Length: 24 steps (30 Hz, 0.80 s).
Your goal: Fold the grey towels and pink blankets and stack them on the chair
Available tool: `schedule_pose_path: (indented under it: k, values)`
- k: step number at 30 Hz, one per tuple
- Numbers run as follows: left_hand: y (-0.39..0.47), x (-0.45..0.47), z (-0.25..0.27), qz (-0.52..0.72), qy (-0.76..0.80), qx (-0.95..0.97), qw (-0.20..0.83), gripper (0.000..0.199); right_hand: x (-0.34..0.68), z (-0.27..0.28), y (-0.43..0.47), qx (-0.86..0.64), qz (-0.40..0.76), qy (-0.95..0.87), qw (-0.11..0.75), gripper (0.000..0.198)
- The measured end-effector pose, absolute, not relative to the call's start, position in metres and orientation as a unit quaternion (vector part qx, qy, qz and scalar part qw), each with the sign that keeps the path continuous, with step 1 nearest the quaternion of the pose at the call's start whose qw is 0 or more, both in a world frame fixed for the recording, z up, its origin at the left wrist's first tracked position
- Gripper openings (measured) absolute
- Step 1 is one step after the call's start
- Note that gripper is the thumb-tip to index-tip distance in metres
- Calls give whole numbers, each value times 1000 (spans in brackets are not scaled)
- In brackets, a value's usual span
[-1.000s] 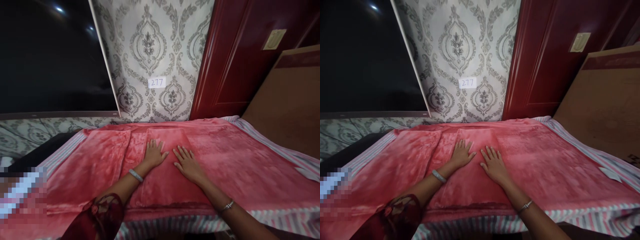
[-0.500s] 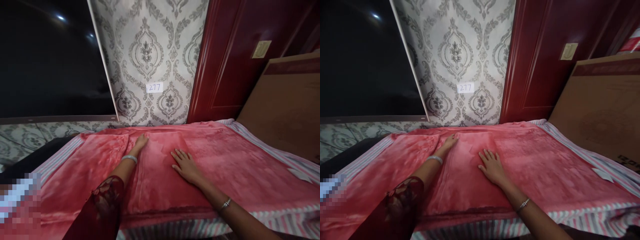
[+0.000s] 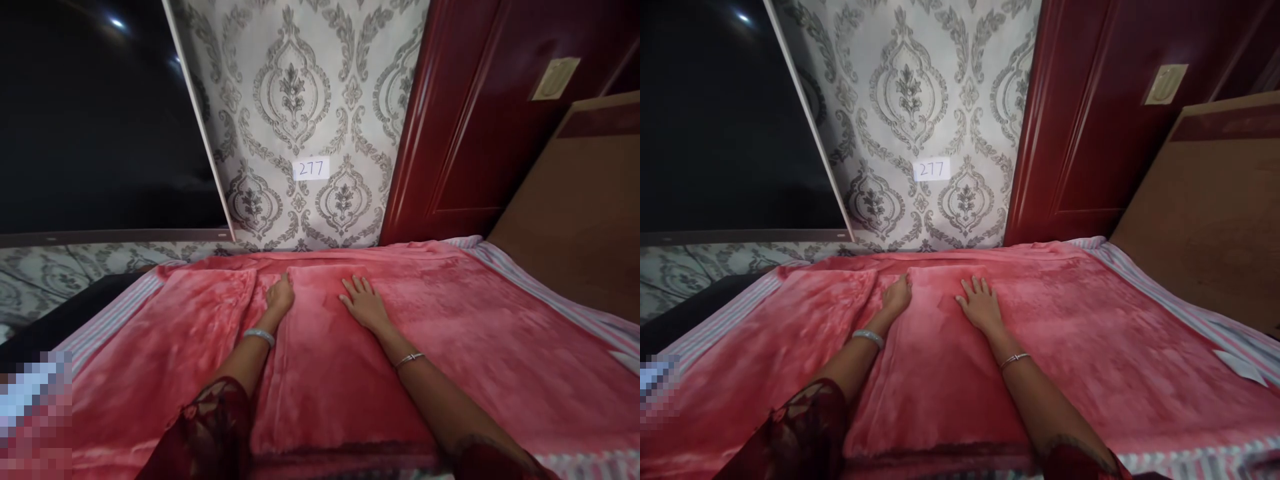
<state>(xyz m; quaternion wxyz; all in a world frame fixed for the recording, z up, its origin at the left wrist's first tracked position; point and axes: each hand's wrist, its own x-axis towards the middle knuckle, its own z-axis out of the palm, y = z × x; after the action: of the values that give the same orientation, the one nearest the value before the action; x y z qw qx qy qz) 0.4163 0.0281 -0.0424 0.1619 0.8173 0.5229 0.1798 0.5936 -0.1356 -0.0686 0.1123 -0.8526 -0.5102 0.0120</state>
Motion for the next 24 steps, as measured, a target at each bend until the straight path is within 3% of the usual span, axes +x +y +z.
schedule_pose_path:
  k: [7,14,24]
  values:
    - [14,430,-31,175,427,884,76,71,596,-68,-136,-854,10,-509,109,63]
    - [5,435,-58,53,386,917,83,73,600,-77,-135,-852,3,-512,113,66]
    - [-37,404,-26,13,356,929,96,69,599,-74,-139,-850,-7,-513,117,64]
